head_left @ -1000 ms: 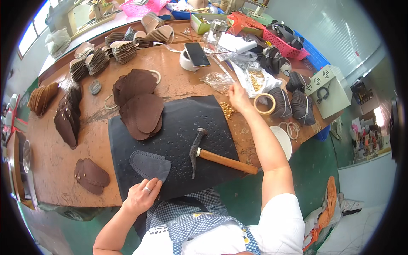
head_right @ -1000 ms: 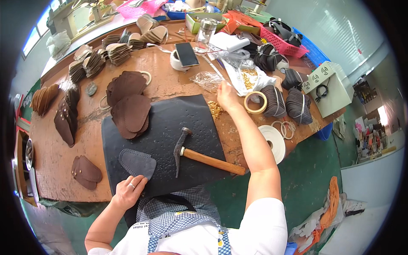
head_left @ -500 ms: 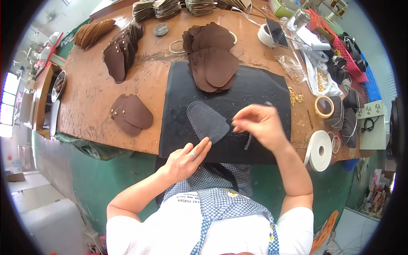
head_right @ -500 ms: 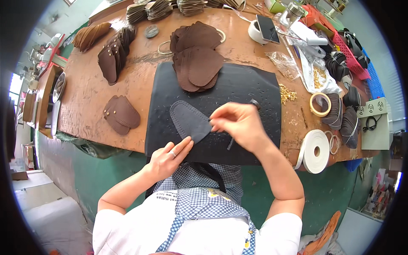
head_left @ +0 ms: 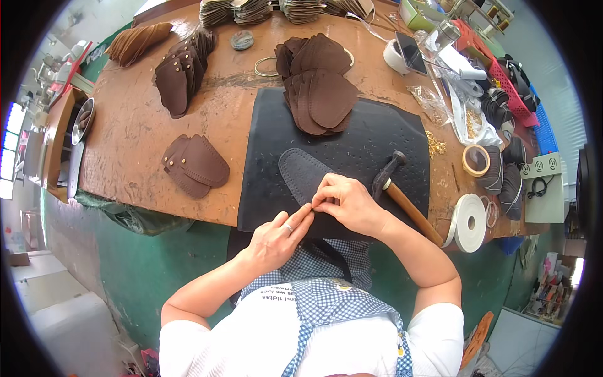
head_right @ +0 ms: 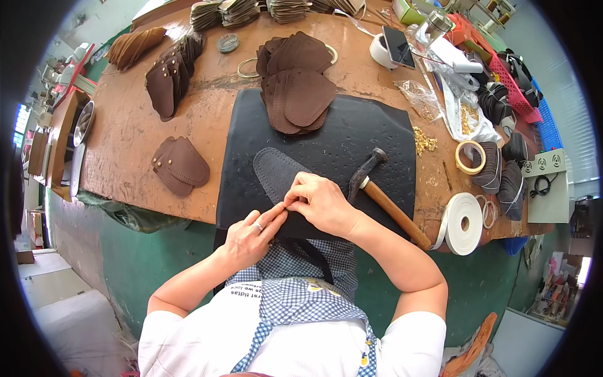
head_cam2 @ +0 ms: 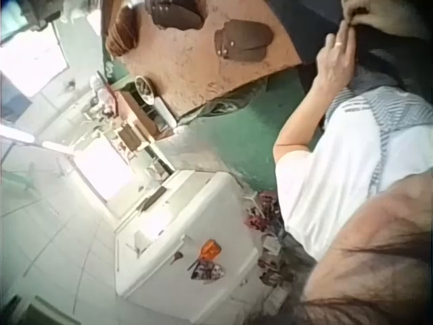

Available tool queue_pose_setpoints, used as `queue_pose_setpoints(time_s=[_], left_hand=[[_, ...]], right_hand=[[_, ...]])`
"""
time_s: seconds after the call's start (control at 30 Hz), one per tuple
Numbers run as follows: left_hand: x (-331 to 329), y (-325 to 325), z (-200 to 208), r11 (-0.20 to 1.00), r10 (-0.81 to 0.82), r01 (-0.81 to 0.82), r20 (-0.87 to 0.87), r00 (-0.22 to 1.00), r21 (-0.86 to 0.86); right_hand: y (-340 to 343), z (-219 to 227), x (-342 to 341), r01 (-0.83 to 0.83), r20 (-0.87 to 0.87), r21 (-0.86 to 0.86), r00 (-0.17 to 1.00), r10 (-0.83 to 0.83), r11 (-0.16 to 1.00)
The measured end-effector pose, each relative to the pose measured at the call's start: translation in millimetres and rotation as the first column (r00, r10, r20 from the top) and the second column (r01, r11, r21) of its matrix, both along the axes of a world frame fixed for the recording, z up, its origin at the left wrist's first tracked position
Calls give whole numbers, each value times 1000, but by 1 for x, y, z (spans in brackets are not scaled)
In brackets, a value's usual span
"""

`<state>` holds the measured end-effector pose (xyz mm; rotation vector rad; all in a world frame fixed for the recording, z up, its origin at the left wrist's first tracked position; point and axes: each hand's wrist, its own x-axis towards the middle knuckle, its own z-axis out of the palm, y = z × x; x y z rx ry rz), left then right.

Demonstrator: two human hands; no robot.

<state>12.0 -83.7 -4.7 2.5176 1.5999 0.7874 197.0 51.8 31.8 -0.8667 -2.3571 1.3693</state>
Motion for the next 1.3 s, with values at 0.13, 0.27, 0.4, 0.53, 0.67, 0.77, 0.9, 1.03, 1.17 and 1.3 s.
queue_pose_setpoints(time_s=[0.13, 0.27, 0.4, 0.53, 0.67, 0.77, 0.9, 1.03, 1.17, 1.3], left_hand=[[1, 1, 1, 1000, 10, -10, 29, 1000, -14], [-1, 0, 1, 1000, 22, -21, 32, 999, -17], [-2, 1, 2, 999, 2, 0, 32, 999, -52], [-4, 0, 1, 999, -6, 8, 30, 1000, -53], [-4, -1, 1, 999, -8, 8, 24, 1000, -40], [-5, -1, 1, 998, -13, 14, 16, 1000, -55], [-4, 1, 0, 999, -17, 18, 19, 1000, -49], [-3, 2, -1, 999, -27, 28, 26, 999, -29], [-4, 4, 8, 997, -40, 43, 53, 998, -59], [-7, 9, 9, 994, -37, 48, 116, 993, -96]], right_hand=[[1, 2, -1, -5, 50, 30, 999, 3, 1000], [0, 4, -4, -13, 84, 72, 996, 7, 997], [1, 5, -3, -1, 90, 69, 996, -5, 998], [-1, 6, -5, -1, 104, 90, 995, -8, 996], [-3, 7, -6, 37, 98, 99, 994, -47, 994], [-2, 8, -8, 2, 104, 195, 994, -23, 981], [7, 10, -13, -103, 202, 256, 978, 51, 961], [26, 26, -28, -130, 388, 12, 915, 115, 992], [33, 36, -33, -116, 474, -140, 864, 169, 983], [22, 14, -6, -98, 98, -60, 990, 103, 993]])
